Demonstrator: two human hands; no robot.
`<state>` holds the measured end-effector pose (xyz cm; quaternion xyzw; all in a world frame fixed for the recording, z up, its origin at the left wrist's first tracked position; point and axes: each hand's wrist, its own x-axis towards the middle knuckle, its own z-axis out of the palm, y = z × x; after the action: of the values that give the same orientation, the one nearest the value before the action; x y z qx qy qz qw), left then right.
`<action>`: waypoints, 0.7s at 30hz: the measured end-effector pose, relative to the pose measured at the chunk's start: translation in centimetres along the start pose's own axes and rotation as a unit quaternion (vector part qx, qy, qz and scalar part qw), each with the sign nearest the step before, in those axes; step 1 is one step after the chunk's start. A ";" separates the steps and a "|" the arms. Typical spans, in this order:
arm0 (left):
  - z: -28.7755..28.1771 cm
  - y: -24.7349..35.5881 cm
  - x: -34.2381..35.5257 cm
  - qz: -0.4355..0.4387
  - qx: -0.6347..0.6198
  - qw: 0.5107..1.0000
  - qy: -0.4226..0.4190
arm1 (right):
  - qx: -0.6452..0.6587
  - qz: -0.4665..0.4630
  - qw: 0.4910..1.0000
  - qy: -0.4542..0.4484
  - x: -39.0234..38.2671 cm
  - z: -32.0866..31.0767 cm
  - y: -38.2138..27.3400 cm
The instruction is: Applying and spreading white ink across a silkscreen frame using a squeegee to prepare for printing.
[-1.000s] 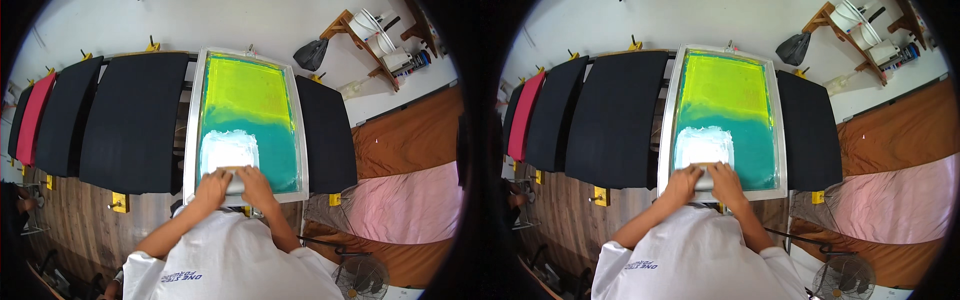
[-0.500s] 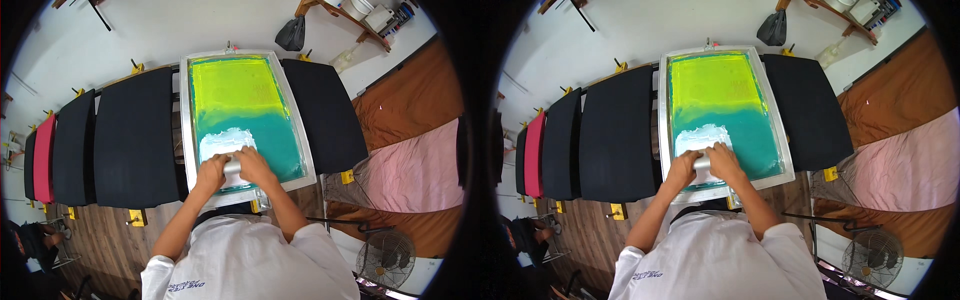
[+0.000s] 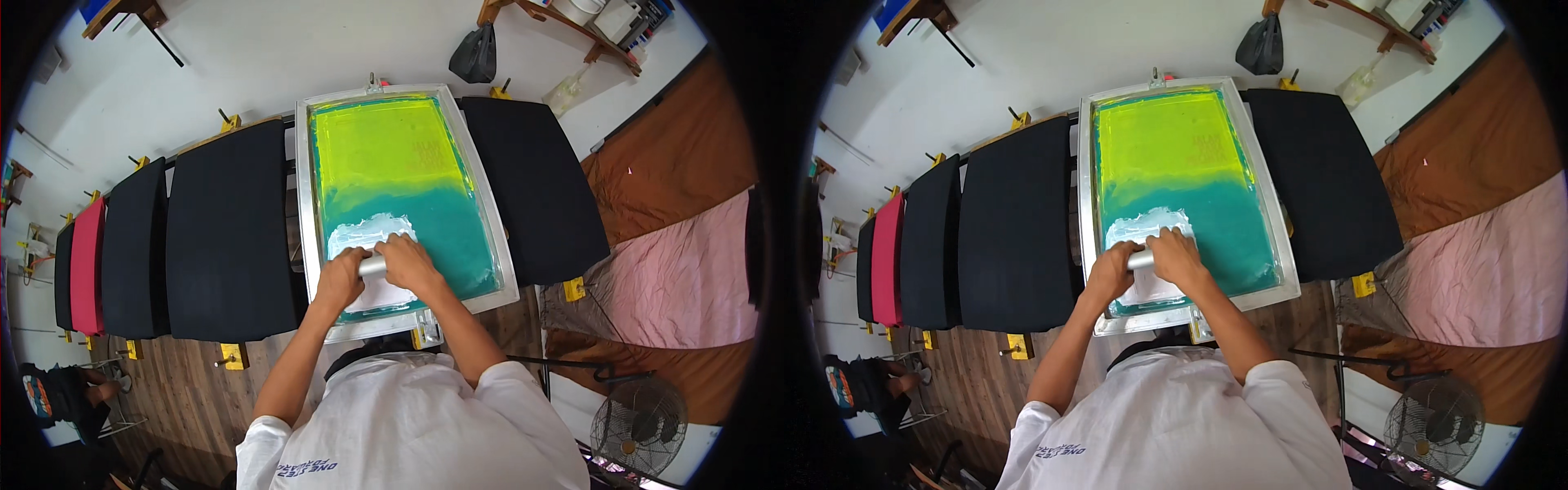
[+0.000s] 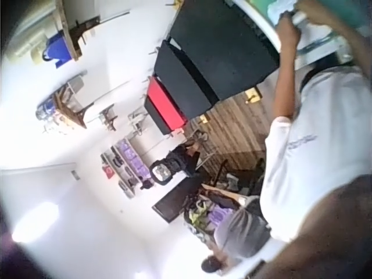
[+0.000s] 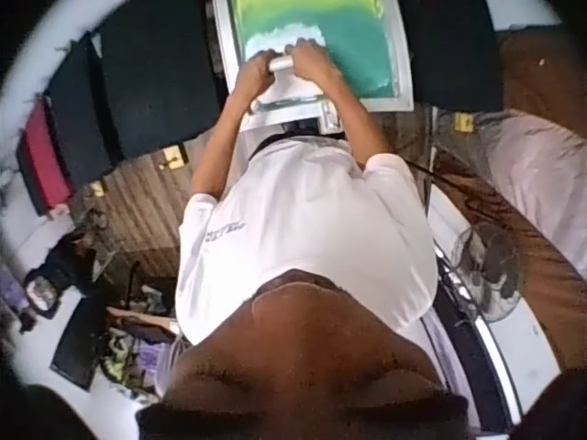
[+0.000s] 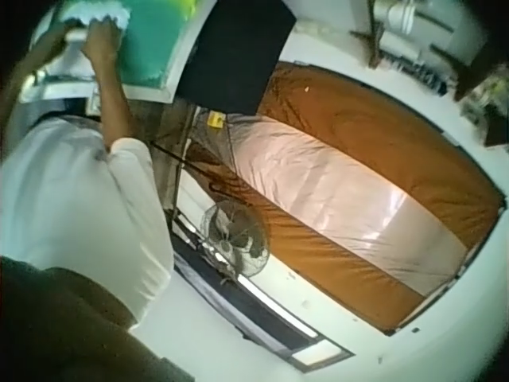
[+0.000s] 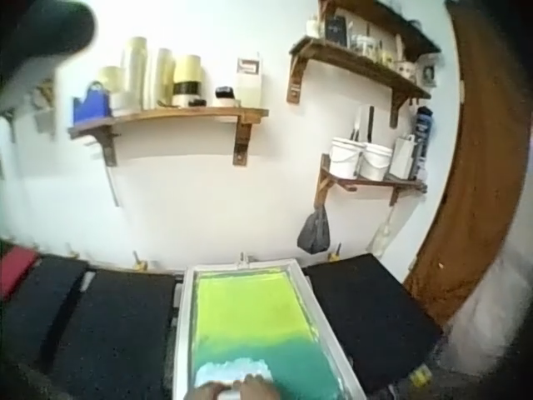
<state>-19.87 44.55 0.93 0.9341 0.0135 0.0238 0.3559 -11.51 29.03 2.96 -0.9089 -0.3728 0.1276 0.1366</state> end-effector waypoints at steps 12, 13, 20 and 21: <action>0.3 3.2 -6.8 -0.012 -0.059 0.997 -0.045 | 0.063 -0.007 0.997 -0.038 -7.5 0.8 -2.1; 0.0 2.8 -5.9 -0.007 -0.042 0.998 -0.048 | 0.051 -0.009 0.998 -0.039 -6.6 0.1 -2.1; -3.4 1.4 0.4 -0.025 -0.029 0.995 -0.095 | 0.051 -0.013 0.996 -0.067 -0.2 -3.4 -0.6; -3.5 1.3 1.2 -0.033 -0.022 0.994 -0.099 | 0.056 -0.007 0.995 -0.080 0.8 -3.5 -0.2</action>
<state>-18.86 46.00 4.42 0.9230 0.0085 -0.0801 0.3764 -9.94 29.25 6.17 -0.8841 -0.3810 0.2201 0.1576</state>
